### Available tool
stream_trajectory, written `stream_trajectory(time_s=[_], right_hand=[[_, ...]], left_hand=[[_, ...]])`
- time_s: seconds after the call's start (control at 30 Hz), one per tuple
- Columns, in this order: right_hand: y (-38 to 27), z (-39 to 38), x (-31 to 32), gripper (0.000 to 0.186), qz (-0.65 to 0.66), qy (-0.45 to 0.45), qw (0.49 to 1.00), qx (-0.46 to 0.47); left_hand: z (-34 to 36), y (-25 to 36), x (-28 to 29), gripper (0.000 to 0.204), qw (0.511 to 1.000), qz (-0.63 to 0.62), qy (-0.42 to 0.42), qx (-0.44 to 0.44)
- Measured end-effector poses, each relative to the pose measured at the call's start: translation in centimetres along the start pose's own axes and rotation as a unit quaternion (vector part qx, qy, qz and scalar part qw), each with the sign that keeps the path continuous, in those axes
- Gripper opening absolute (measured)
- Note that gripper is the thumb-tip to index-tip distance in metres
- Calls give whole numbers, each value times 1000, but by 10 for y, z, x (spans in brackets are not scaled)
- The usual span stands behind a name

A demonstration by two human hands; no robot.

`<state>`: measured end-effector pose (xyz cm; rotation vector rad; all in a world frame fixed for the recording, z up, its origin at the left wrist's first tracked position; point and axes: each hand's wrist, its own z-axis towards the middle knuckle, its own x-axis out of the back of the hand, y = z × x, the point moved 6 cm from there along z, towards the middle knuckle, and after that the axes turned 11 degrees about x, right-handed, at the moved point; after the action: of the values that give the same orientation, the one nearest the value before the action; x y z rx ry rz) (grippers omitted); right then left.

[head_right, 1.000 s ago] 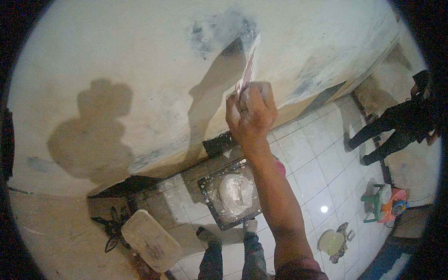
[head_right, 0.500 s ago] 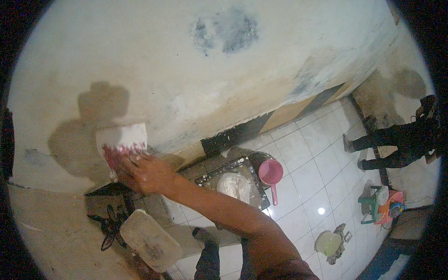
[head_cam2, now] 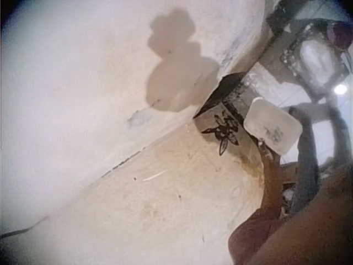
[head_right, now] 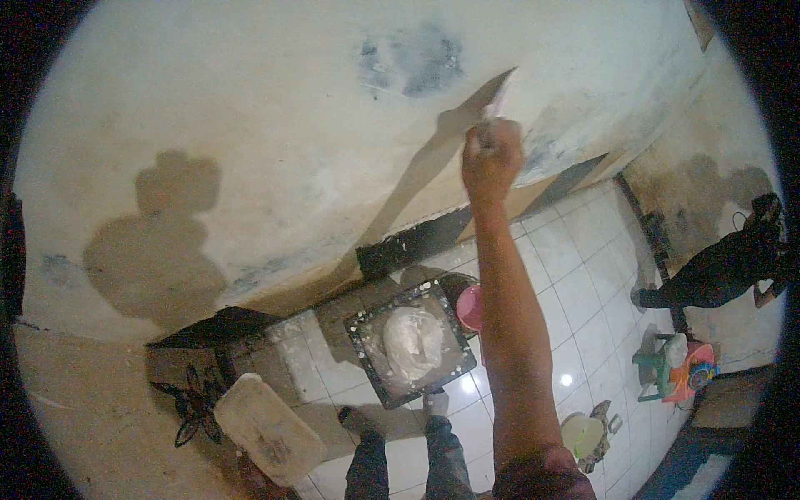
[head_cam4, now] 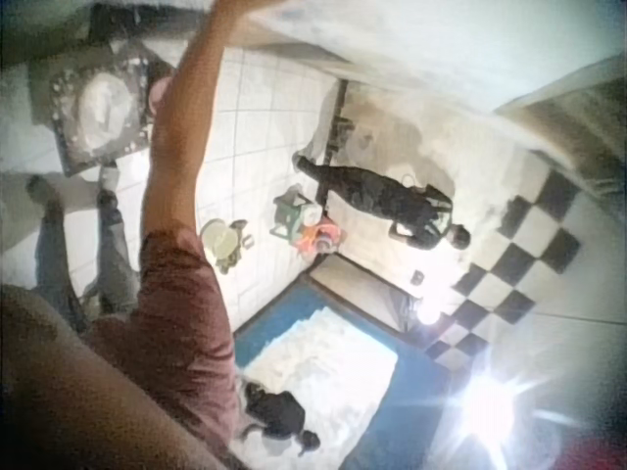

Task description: The person applies white putty to an interior wall using a putty knife. They repeatedly scoop the material from a plastic container and spread it in thin layers over various spots on the wall surface.

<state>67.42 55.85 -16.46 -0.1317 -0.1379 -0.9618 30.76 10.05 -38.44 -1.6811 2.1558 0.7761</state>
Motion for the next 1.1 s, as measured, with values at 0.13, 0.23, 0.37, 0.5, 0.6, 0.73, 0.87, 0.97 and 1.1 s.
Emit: stream_trajectory(time_s=[0.13,0.23,0.37,0.5,0.6,0.73,0.87,0.97,1.1], right_hand=[[-91,-87,-44,17,57,-192,979,27],[-190,-118,-31,15,222,-221,945,98],[-164,-97,6,13,282,-180,936,111],[-21,-37,26,12,101,-69,992,38],[61,30,47,11,-8,-35,999,-12],[107,16,19,10,68,-56,995,39],[-22,-82,-24,31,83,-302,940,132],[-62,-86,4,26,253,-250,926,129],[-2,-50,33,17,164,-186,962,112]], left_hand=[[0,-10,-1,64,1000,-2,2,-6],[4,-19,-4,64,1000,0,-3,-7],[6,-32,-16,65,1000,6,-6,-11],[5,-49,-22,65,1000,-4,-5,-15],[4,-64,-30,66,1000,-11,-7,-14],[8,-89,-45,66,1000,-9,-16,-10],[12,-117,-55,66,1000,-20,-15,-13],[11,-134,-65,67,999,-22,-17,-18],[10,-147,-76,67,999,-24,-13,-21]])
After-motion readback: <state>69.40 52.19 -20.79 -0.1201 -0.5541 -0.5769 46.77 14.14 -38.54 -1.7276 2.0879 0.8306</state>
